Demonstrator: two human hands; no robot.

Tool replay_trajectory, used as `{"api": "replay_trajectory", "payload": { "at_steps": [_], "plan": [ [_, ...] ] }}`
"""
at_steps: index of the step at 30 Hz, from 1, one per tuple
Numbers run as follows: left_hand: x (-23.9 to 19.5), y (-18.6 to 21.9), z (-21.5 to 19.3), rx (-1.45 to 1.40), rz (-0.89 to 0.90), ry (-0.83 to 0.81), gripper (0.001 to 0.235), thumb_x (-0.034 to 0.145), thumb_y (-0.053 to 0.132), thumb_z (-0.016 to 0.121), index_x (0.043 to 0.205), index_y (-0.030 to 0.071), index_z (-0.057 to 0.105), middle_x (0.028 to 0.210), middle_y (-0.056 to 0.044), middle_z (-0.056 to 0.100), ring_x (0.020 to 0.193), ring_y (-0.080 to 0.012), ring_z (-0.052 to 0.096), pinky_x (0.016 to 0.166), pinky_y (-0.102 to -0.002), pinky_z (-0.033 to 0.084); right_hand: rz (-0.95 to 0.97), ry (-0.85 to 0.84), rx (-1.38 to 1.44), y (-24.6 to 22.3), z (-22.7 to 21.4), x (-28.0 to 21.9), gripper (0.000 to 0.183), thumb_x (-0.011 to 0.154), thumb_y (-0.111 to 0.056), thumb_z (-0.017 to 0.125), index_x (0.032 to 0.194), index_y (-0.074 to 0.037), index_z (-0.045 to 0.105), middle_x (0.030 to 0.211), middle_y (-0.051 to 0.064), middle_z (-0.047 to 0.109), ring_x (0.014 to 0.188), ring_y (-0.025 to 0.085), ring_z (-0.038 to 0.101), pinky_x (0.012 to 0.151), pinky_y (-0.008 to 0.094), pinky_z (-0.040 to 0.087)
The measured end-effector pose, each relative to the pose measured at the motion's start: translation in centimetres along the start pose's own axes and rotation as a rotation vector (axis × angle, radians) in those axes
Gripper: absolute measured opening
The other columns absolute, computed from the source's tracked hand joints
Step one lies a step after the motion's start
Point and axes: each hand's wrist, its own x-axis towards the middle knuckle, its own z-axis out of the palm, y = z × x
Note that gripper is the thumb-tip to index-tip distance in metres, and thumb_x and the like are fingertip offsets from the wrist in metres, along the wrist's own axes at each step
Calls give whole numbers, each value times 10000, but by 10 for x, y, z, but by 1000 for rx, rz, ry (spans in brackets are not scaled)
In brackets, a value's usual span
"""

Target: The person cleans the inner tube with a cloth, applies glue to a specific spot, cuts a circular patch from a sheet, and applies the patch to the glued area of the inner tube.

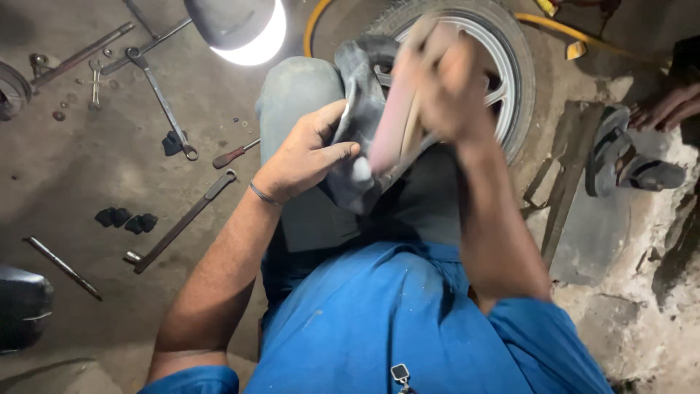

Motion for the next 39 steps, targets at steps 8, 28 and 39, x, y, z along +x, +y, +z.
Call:
{"api": "replay_trajectory", "payload": {
  "at_steps": [8,28,39],
  "plan": [
    [0,-3,0,35,-52,-1,332,959,-17,623,1291,-29,624,1097,17,657,1020,-64,574,917,-255,513,115,197,-219,-10,1,7,201,971,-175,733,833,-58,647,839,36,680,797,167,690,765,325,546],
    [1,-6,-2,107,-8,-48,292,982,-4,622,1271,-25,650,1076,21,693,1001,-56,601,895,-246,527,35,43,-65,-20,6,-12,76,908,-120,682,895,-48,661,822,74,674,777,206,687,722,328,524],
    [-1,-15,2,372,-56,42,82,993,12,677,1018,-31,611,843,-9,541,839,-67,474,715,-255,464,55,52,-89,-33,7,-22,71,917,-108,664,917,-43,637,843,60,657,801,184,677,757,331,530]
  ]
}}
